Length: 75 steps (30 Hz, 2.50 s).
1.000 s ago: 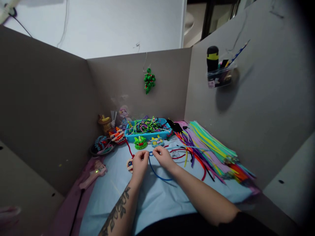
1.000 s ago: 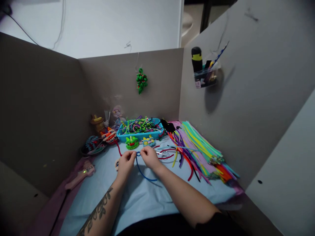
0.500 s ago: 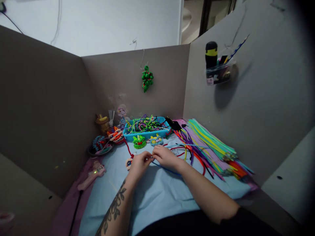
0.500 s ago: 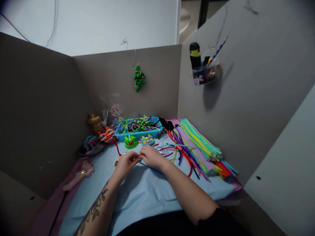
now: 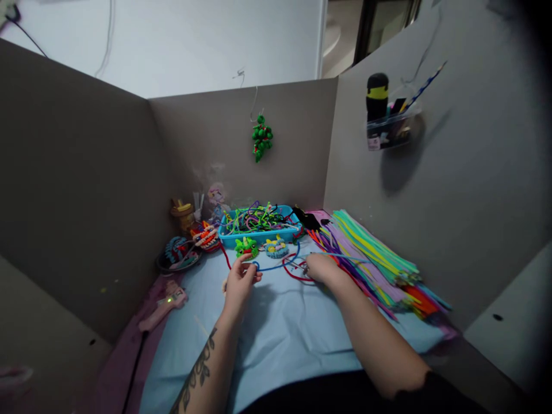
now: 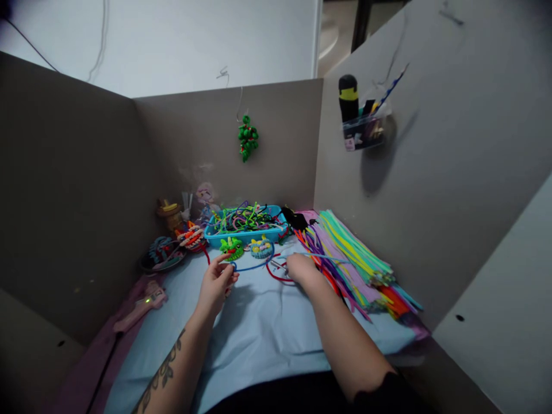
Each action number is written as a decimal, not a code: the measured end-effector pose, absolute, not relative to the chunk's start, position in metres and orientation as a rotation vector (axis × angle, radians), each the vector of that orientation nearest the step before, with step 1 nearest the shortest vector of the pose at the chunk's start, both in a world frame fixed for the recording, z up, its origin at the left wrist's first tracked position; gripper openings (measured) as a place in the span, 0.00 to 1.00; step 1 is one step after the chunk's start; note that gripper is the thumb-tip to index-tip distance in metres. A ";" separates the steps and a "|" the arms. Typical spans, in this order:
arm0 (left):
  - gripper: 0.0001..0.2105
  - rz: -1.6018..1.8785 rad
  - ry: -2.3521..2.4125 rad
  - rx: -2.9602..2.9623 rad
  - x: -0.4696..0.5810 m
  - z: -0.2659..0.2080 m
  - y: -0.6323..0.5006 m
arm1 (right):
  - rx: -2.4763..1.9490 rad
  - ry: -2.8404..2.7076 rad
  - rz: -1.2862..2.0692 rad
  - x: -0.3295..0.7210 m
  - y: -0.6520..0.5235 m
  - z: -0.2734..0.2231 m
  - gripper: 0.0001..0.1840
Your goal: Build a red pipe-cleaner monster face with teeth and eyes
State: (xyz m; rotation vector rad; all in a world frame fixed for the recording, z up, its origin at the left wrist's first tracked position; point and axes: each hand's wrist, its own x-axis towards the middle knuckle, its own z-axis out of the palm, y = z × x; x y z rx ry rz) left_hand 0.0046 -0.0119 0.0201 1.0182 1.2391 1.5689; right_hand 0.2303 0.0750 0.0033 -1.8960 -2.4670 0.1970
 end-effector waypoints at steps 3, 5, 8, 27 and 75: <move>0.24 1.560 1.233 0.994 0.006 0.019 -0.012 | -1.907 -2.494 0.195 0.229 0.076 0.002 0.12; 0.22 1.535 1.242 0.981 0.006 0.018 -0.012 | -1.907 -2.512 0.203 0.227 0.077 0.002 0.12; 0.21 1.505 1.262 0.963 0.006 0.016 -0.012 | -1.911 -2.521 0.199 0.223 0.076 0.002 0.12; 0.22 1.616 1.040 0.831 0.000 0.021 -0.011 | -1.450 -1.990 0.139 0.219 0.071 0.009 0.06; 0.07 1.708 1.261 1.458 -0.021 0.022 -0.017 | -0.569 -2.438 1.148 0.175 0.032 0.008 0.03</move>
